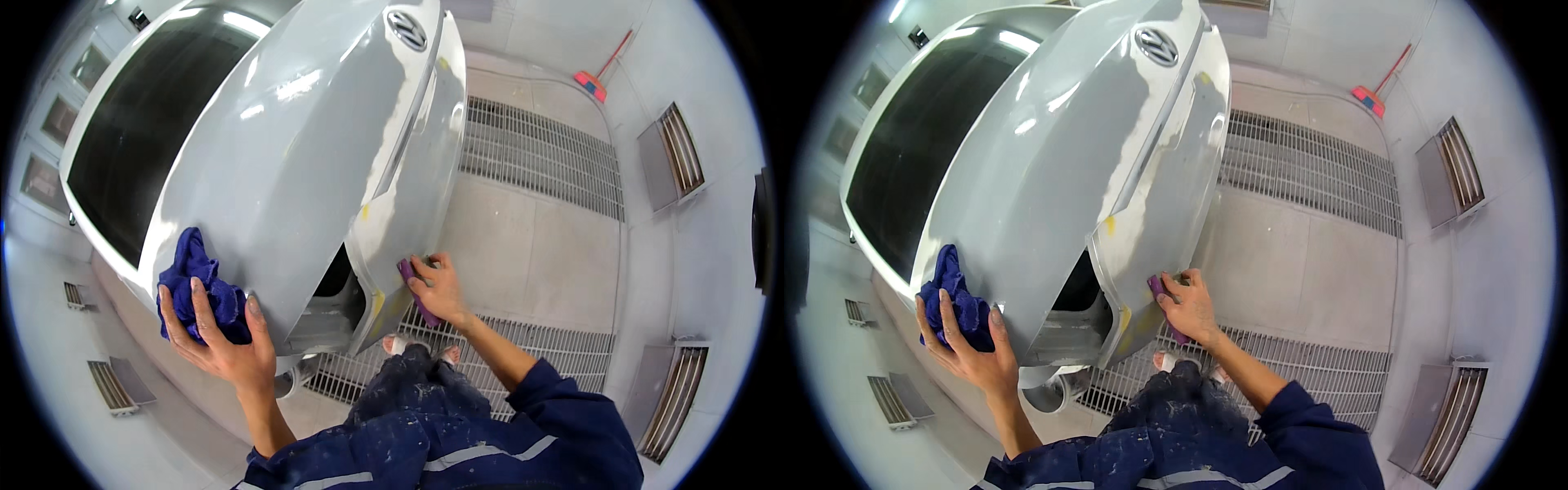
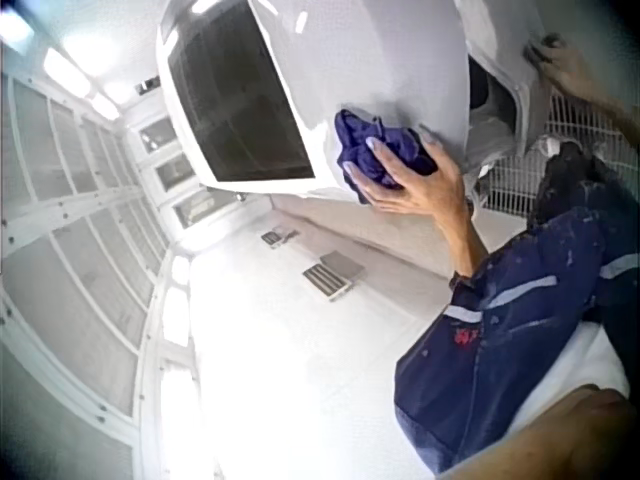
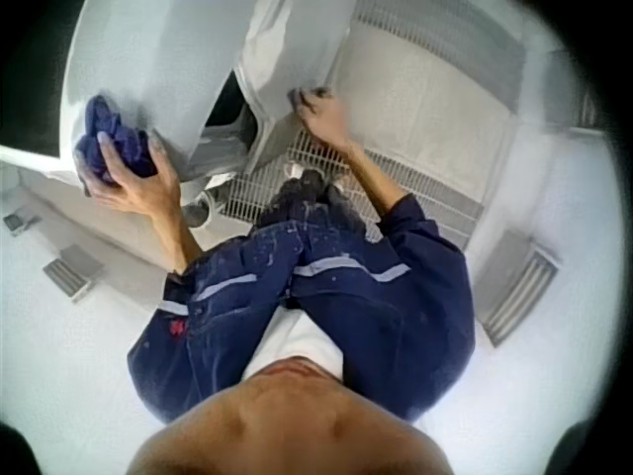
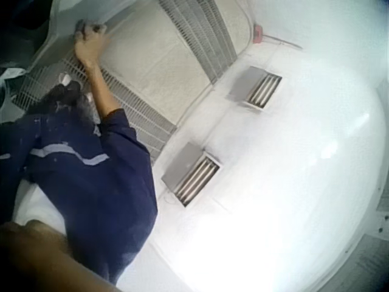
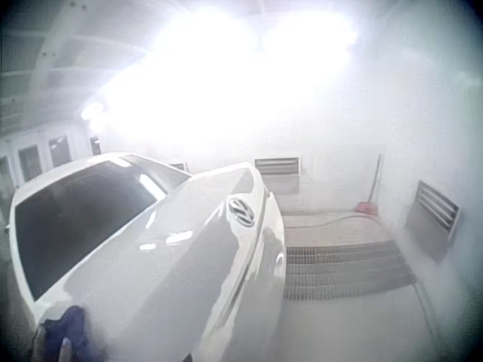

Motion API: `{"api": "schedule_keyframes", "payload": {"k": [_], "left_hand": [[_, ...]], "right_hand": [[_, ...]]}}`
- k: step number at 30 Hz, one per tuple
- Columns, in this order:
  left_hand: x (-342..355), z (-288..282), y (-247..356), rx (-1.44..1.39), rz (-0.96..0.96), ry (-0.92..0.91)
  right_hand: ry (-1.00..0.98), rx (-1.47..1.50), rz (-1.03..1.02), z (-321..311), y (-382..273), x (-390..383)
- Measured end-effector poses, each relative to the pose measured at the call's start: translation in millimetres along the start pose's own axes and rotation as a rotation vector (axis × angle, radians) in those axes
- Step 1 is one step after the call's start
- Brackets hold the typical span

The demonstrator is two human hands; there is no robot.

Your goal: The person sands the front hood of a white car using a purple sanding block and wipes the surface with a blue cloth. The person repeatedly sands and wipes the hood area, focusing on smoothing the surface.

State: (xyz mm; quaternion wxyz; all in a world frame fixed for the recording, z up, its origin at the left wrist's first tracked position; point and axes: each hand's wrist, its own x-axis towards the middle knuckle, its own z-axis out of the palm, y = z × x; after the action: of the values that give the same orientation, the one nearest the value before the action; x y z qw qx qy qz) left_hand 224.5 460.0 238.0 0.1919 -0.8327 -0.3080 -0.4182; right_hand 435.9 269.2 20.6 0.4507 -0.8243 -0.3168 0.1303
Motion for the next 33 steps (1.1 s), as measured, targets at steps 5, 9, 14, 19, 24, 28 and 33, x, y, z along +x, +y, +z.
{"api": "schedule_keyframes", "payload": {"k": [5, 9, 14, 19, 24, 28, 33], "left_hand": [[-5, 1, -1, -0.024, -0.019, -0.019], [-6, -6, -3, -0.018, -0.022, -0.058], [-8, -8, 0, -0.002, -0.031, -0.091], [-4, -4, 9, 0.007, -0.019, -0.103], [4, 1, 3, 0.002, -0.012, -0.089], [10, -38, -23, 0.14, -0.08, -0.025], [-7, -10, 6, -0.128, -0.118, -0.097]], "right_hand": [[0.061, -0.183, -0.045, -12, -4, 8], [-0.06, -0.031, -0.025, -10, -12, -7], [0.087, -0.24, -0.093, -12, -1, 2], [-0.081, -0.036, -0.013, -21, 1, 1], [0.035, -0.168, -0.062, -9, -7, 13], [-0.07, -0.122, -0.275, 15, -56, 47], [-0.094, -0.321, -0.424, -38, 88, -20]]}}
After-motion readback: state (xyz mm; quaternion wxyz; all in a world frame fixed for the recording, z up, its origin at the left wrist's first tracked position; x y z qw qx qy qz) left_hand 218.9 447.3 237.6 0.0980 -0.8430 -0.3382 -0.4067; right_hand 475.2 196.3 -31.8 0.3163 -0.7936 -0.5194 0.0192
